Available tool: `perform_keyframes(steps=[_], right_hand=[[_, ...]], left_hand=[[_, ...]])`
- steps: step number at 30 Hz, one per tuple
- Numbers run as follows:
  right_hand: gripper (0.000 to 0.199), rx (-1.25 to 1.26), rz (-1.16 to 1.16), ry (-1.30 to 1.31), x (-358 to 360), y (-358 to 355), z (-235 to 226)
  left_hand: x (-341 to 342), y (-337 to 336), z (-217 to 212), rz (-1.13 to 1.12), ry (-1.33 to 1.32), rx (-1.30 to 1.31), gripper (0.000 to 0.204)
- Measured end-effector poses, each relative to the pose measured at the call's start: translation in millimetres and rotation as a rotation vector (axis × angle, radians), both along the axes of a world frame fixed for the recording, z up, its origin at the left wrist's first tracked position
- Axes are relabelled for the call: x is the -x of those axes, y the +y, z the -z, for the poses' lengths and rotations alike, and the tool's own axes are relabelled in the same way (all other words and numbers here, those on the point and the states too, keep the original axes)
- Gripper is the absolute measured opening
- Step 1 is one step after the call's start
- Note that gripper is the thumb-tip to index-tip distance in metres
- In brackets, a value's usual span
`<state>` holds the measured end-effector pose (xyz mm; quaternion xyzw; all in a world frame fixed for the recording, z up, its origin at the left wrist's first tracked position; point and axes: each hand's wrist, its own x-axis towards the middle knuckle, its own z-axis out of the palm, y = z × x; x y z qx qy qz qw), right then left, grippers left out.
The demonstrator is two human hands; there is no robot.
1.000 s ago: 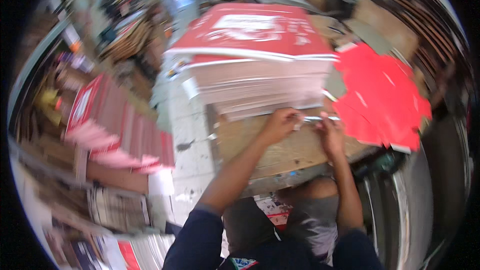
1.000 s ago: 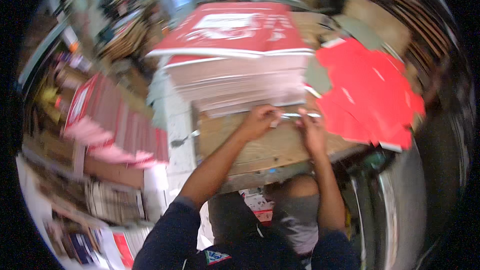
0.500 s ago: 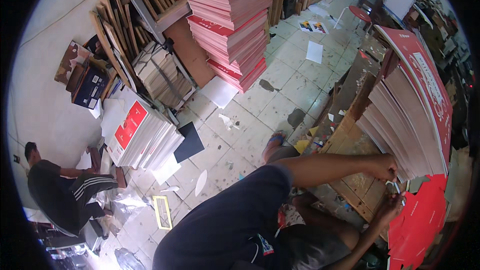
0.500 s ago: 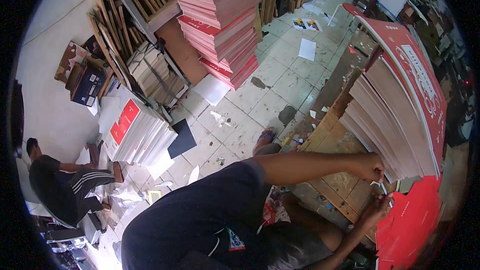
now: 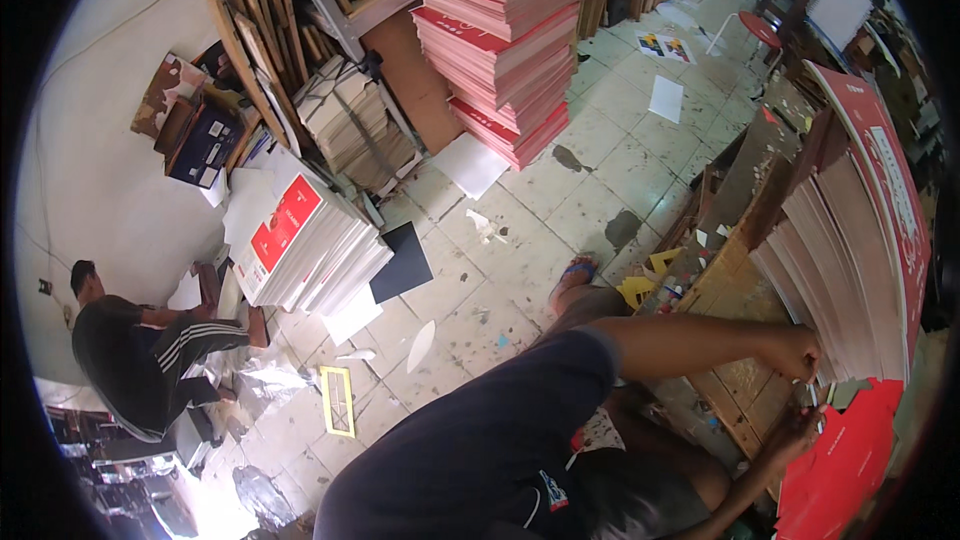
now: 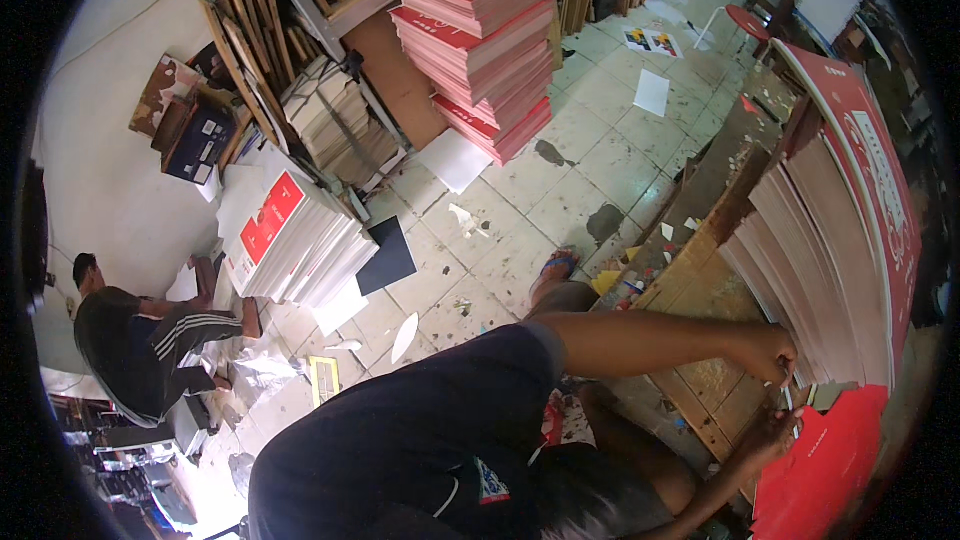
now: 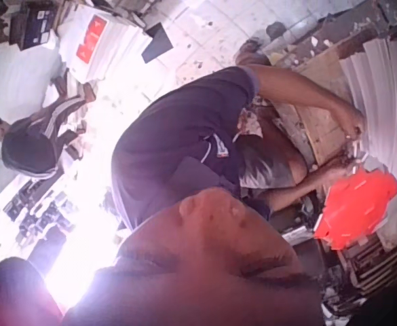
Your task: The person attaches small adhesive paper pieces to cardboard cutouts and the workbench surface by hand using a pen.
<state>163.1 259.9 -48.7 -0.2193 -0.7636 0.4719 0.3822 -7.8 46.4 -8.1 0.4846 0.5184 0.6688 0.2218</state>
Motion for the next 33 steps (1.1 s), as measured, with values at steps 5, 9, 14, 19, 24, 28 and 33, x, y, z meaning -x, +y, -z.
perform_keyframes(steps=[5,9,14,19,24,28,33], right_hand=[[0.027,0.361,-0.107,0.1,3,3,1],[0.027,0.032,-0.087,-0.026,-1,6,7],[0.037,-0.308,-0.06,-0.145,0,4,7],[0.049,-0.581,0.022,-0.179,-4,-5,-1],[0.05,-0.895,0.041,-0.207,1,-29,-10],[0.044,-0.496,0.041,-0.147,-4,-17,-7],[0.023,0.426,-0.137,0.191,5,-71,-47]], left_hand=[[2,-8,-1,0.02,-0.066,0.073,0.023],[5,0,4,0.023,-0.018,0.06,0.023],[11,9,14,0.051,-0.032,0.104,0.023],[7,3,5,0.083,-0.123,0.152,0.021],[7,-1,11,0.036,-0.072,0.154,0.024],[-2,-13,-12,0.082,-0.184,0.207,0.024],[1,6,2,0.076,-0.046,0.085,0.027]])
